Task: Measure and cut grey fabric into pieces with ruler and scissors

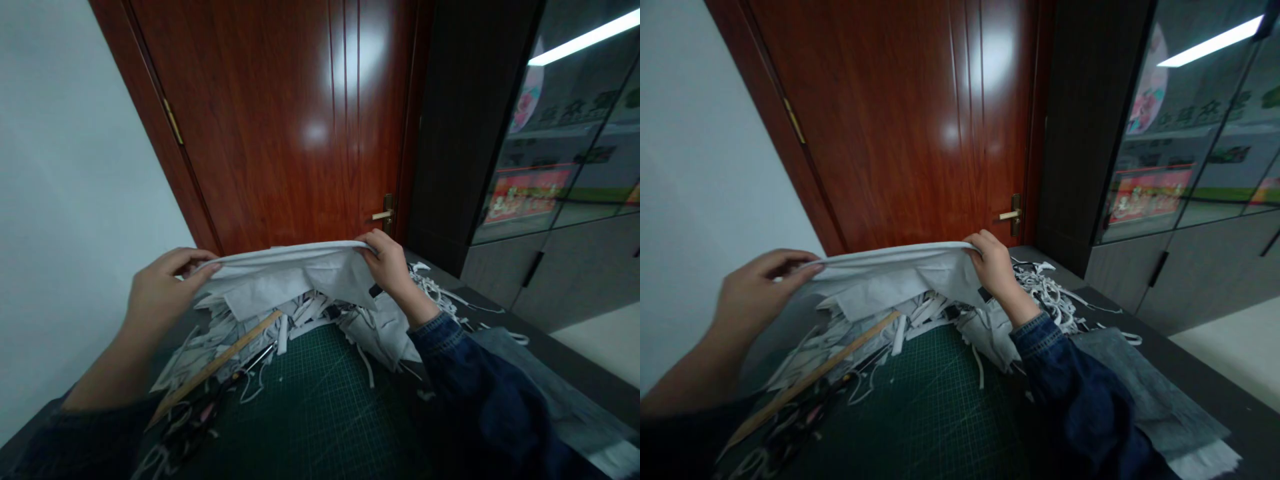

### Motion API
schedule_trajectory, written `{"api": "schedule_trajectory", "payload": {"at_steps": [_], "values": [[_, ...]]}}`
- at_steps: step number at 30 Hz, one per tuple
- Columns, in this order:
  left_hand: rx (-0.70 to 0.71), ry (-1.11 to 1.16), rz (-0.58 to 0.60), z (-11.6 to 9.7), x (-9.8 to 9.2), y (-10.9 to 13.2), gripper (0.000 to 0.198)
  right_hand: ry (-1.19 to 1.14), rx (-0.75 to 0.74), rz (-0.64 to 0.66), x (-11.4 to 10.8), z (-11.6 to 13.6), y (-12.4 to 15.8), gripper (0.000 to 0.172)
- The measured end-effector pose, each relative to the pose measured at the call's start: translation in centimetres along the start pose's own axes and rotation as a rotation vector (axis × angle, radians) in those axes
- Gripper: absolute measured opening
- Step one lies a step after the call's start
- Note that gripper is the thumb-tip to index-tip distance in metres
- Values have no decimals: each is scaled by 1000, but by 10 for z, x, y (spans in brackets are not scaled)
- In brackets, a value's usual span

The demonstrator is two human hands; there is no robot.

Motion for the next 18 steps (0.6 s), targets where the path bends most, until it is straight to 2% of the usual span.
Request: {"api": "schedule_trajectory", "payload": {"at_steps": [1, 2, 3, 5, 7, 8, 10, 12, 15, 18], "values": [[21, 36, 53, -3, -3, 8, 34, 7, -29, 66, -2, 7, 9, 13], [39, 93, 184, -4, 4, 20, 33, 4, -43, 175, 0, 11, 21, 11], [49, 164, 364, -6, 20, 39, 30, 6, -42, 340, 9, 13, 37, 11], [81, 279, 725, -12, 55, 92, 21, 28, -9, 665, 26, 9, 81, 13], [82, 321, 989, -16, 86, 153, 11, 63, 55, 884, 36, 2, 129, 19], [89, 316, 1079, -20, 99, 182, 9, 86, 84, 965, 40, -2, 152, 23], [75, 330, 1171, -28, 116, 230, 11, 162, 143, 1084, 44, -8, 193, 31], [75, 366, 1240, -40, 122, 265, 16, 243, 211, 1118, 40, -12, 221, 40], [106, 472, 1300, -59, 113, 286, 21, 386, 262, 1201, 33, -11, 246, 41], [82, 602, 1369, -70, 105, 285, 20, 514, 220, 1205, 38, 3, 241, 28]]}}
Point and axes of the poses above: each hand's wrist, its own y-axis away from the middle knuckle, its own x-axis out of the palm, z = x × y, the point moved 10 cm from there along -y, towards the middle knuckle, and after that the axes turned 11 degrees about x, right-handed, at the moved point
